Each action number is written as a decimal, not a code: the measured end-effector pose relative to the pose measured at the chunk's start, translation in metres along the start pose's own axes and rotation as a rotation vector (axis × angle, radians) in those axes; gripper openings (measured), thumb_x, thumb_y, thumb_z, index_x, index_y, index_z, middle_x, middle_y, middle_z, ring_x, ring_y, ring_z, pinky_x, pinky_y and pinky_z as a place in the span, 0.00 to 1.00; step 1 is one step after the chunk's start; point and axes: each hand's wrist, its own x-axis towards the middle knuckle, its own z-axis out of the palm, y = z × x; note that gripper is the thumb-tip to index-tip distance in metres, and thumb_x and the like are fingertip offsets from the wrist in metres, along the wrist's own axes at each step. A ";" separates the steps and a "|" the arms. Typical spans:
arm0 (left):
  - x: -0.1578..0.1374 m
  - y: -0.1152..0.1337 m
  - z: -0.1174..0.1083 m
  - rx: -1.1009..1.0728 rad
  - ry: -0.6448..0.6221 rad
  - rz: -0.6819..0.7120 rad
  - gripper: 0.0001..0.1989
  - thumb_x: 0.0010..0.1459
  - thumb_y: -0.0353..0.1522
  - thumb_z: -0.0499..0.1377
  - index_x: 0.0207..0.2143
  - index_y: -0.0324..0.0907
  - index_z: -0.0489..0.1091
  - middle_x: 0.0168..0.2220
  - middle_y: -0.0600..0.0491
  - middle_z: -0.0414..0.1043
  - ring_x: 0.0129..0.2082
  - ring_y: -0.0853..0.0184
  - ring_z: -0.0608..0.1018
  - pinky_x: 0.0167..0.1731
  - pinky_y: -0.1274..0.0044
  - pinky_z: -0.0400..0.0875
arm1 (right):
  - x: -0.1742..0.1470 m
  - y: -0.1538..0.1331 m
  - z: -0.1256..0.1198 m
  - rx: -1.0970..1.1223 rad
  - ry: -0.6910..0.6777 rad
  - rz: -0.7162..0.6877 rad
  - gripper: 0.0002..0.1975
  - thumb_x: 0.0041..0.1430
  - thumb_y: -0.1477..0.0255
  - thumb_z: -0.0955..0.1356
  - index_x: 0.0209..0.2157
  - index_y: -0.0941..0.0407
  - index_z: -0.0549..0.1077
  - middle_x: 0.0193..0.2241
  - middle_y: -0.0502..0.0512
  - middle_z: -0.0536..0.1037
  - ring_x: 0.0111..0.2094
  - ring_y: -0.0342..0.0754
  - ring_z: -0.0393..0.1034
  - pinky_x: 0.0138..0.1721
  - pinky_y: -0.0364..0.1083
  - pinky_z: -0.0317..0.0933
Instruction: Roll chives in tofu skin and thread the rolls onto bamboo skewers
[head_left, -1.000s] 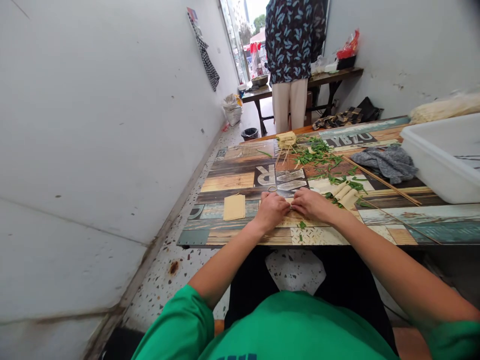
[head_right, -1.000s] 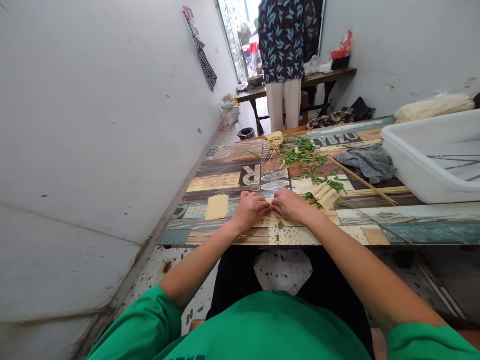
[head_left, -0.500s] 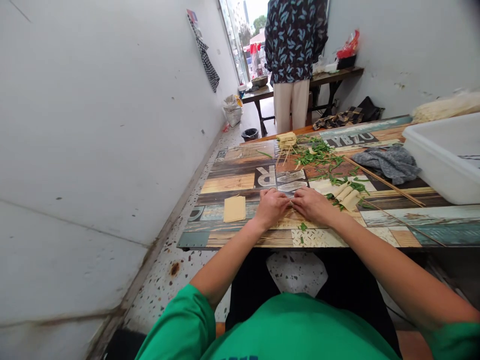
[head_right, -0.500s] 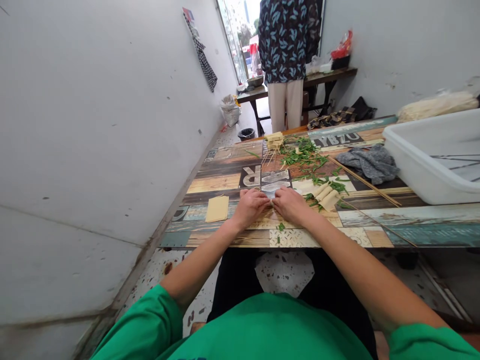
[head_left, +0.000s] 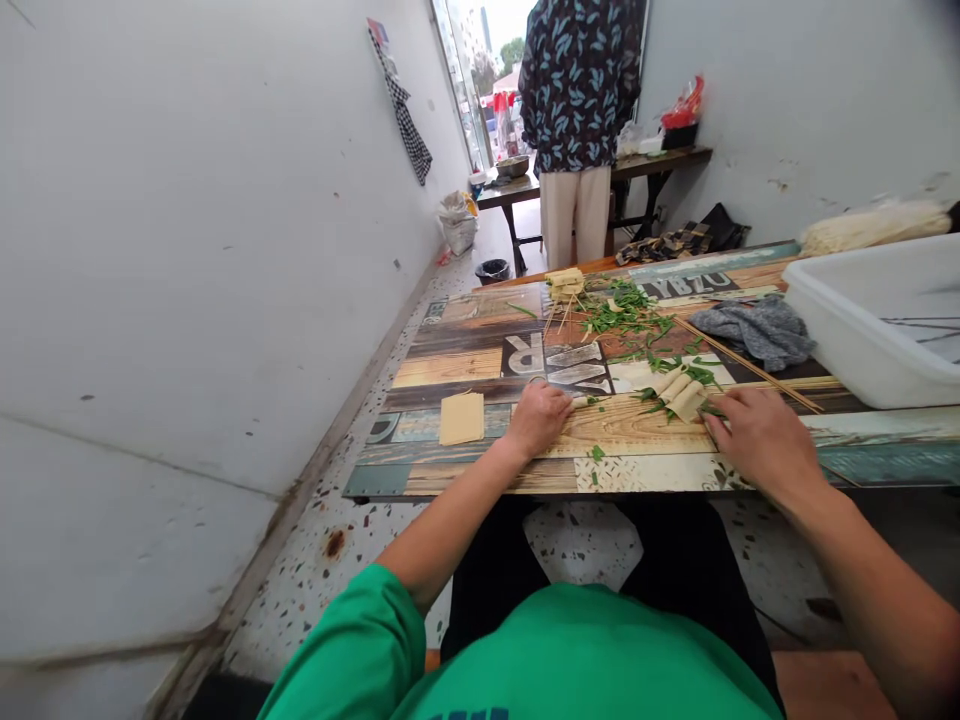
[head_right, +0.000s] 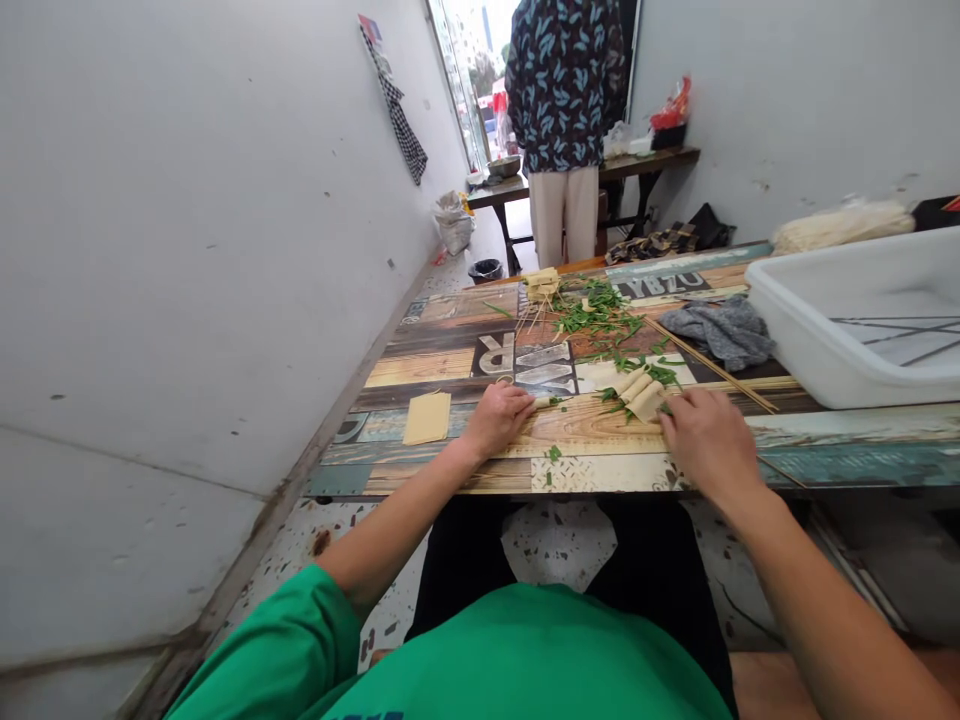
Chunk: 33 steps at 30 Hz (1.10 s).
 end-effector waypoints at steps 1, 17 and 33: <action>0.000 0.001 0.001 0.000 0.009 0.006 0.13 0.66 0.32 0.53 0.33 0.40 0.76 0.35 0.48 0.76 0.36 0.64 0.72 0.38 0.72 0.62 | -0.010 0.009 0.000 -0.038 -0.004 0.023 0.12 0.61 0.72 0.64 0.38 0.62 0.77 0.35 0.64 0.75 0.37 0.54 0.65 0.39 0.50 0.57; 0.005 0.016 0.007 0.180 -0.078 -0.073 0.11 0.67 0.30 0.51 0.39 0.37 0.73 0.34 0.47 0.72 0.35 0.62 0.72 0.37 0.73 0.65 | -0.050 0.008 0.016 0.186 0.139 -0.011 0.13 0.64 0.71 0.61 0.34 0.59 0.76 0.29 0.58 0.75 0.32 0.51 0.69 0.34 0.47 0.61; 0.014 0.014 0.001 0.099 -0.081 -0.109 0.11 0.64 0.28 0.53 0.34 0.37 0.74 0.34 0.46 0.72 0.35 0.63 0.71 0.38 0.73 0.64 | -0.054 -0.072 -0.008 0.382 0.010 -0.033 0.15 0.67 0.71 0.59 0.35 0.57 0.76 0.31 0.57 0.75 0.32 0.47 0.69 0.33 0.45 0.60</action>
